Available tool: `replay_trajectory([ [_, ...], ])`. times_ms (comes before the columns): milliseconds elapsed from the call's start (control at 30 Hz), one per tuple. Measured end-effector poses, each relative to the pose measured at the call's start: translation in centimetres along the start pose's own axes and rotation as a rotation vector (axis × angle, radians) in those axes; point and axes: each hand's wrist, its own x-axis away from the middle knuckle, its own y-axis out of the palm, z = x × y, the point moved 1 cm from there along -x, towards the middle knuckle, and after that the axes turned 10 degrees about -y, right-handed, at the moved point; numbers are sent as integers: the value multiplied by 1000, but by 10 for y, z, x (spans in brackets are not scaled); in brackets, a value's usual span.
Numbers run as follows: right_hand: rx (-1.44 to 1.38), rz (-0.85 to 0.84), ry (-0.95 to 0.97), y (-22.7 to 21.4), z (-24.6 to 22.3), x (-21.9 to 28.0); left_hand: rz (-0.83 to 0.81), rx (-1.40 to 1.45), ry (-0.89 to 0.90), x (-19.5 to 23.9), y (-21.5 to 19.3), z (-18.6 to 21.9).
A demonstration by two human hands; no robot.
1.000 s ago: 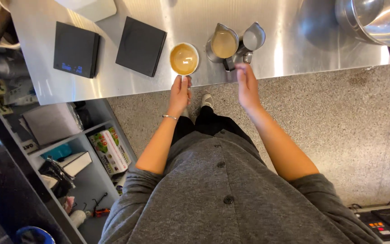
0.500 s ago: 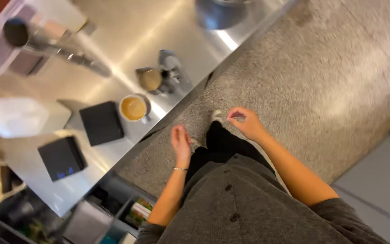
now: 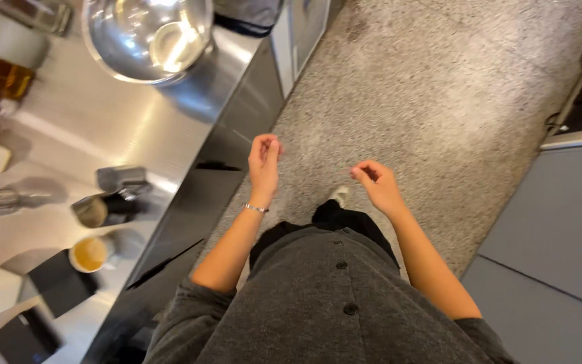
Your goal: Prepare a latte and perform latte art in a coffee cup.
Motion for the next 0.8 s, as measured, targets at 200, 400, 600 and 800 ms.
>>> replay_trajectory([
  [200, 95, 121, -43, -149, -54, -38, -133, -99, 81, -26, 190, 23],
  [400, 69, 243, -31, -242, -26, -80, -340, -410, 171, -67, 303, 41],
  [600, 18, 342, -69, -334, -66, -131, -489, -346, 113, -151, 400, 15],
  [800, 58, 569, 51, -457, -74, -195, -683, -376, 61, -274, 538, 12],
])
